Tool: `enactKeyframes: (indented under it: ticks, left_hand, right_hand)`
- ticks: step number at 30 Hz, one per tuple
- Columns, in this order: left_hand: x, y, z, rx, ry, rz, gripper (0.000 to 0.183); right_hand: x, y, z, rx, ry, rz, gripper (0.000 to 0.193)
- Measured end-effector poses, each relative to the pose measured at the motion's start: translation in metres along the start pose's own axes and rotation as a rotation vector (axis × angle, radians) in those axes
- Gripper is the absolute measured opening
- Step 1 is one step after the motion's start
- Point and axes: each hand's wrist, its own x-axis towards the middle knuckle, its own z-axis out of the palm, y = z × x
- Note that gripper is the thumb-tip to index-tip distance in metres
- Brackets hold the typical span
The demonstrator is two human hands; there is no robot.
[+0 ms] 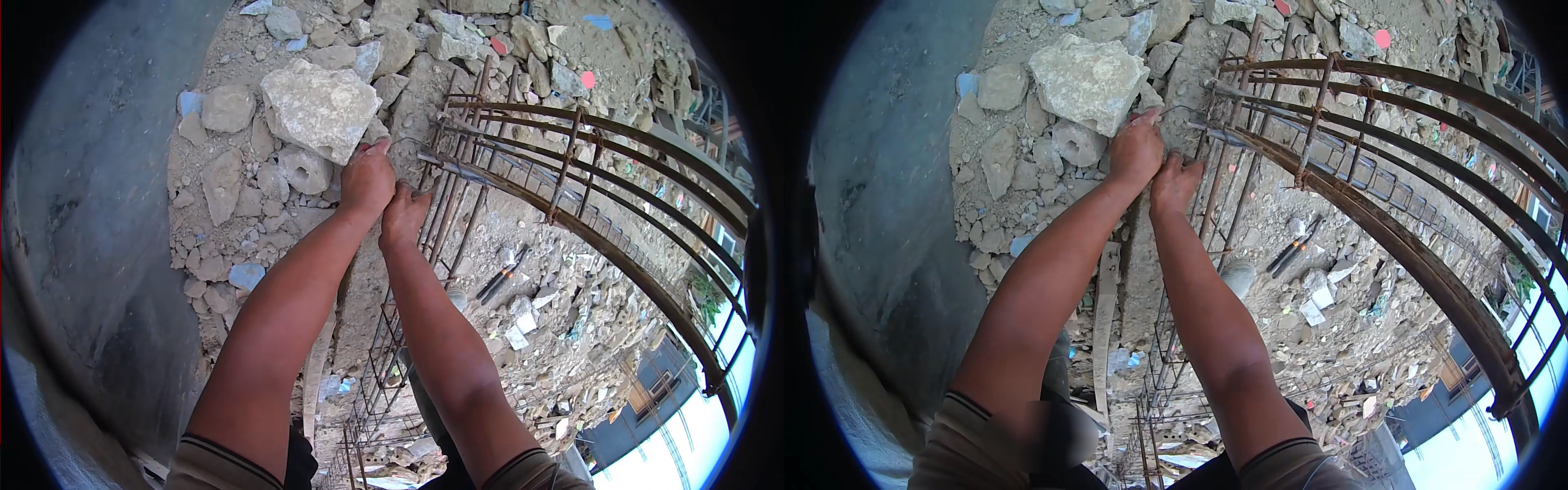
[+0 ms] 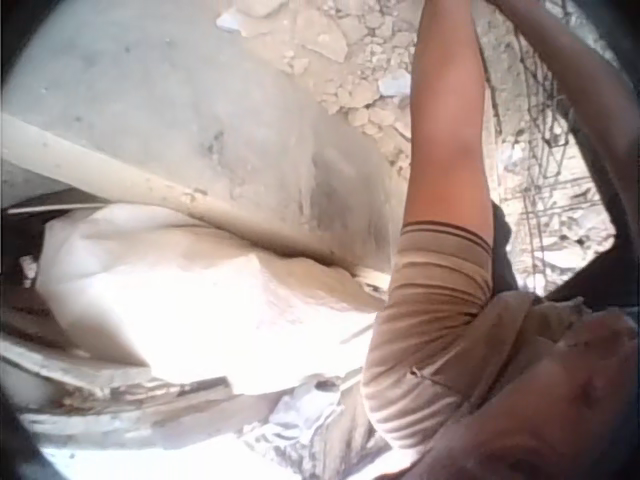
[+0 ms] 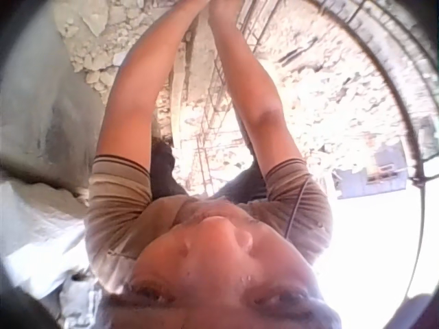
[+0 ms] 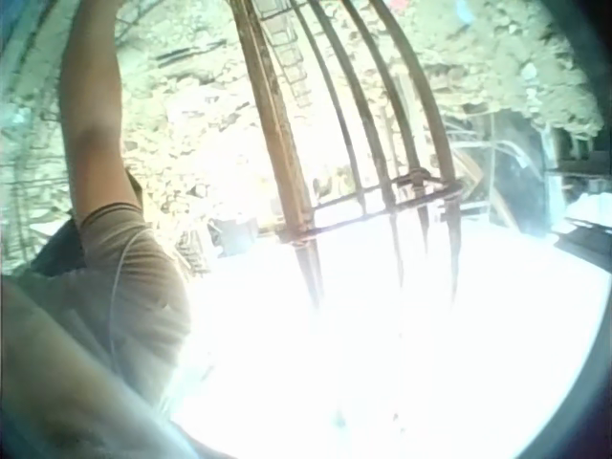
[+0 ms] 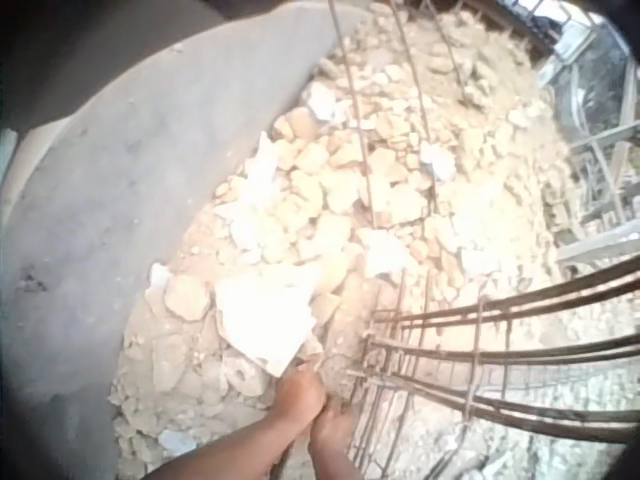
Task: Using wire and pliers to tie together reinforcing bars for a concrete column.
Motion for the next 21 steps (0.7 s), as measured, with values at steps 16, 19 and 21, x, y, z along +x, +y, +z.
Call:
enactKeyframes:
  ticks: [16,19,21]
  left_hand:
    - [0.030,0.019,-0.004,-0.032,-0.067,0.001,0.036]
    - [0.044,0.044,-0.015,0.005,-0.105,0.056,0.036]
    - [0.055,0.059,-0.024,0.064,-0.150,0.077,0.036]
  right_hand:
    - [0.017,-0.004,0.003,-0.200,0.082,-0.203,0.066]
    - [0.032,0.020,0.007,-0.195,0.169,-0.326,0.061]
    - [0.030,0.012,0.008,-0.162,0.229,-0.384,0.058]
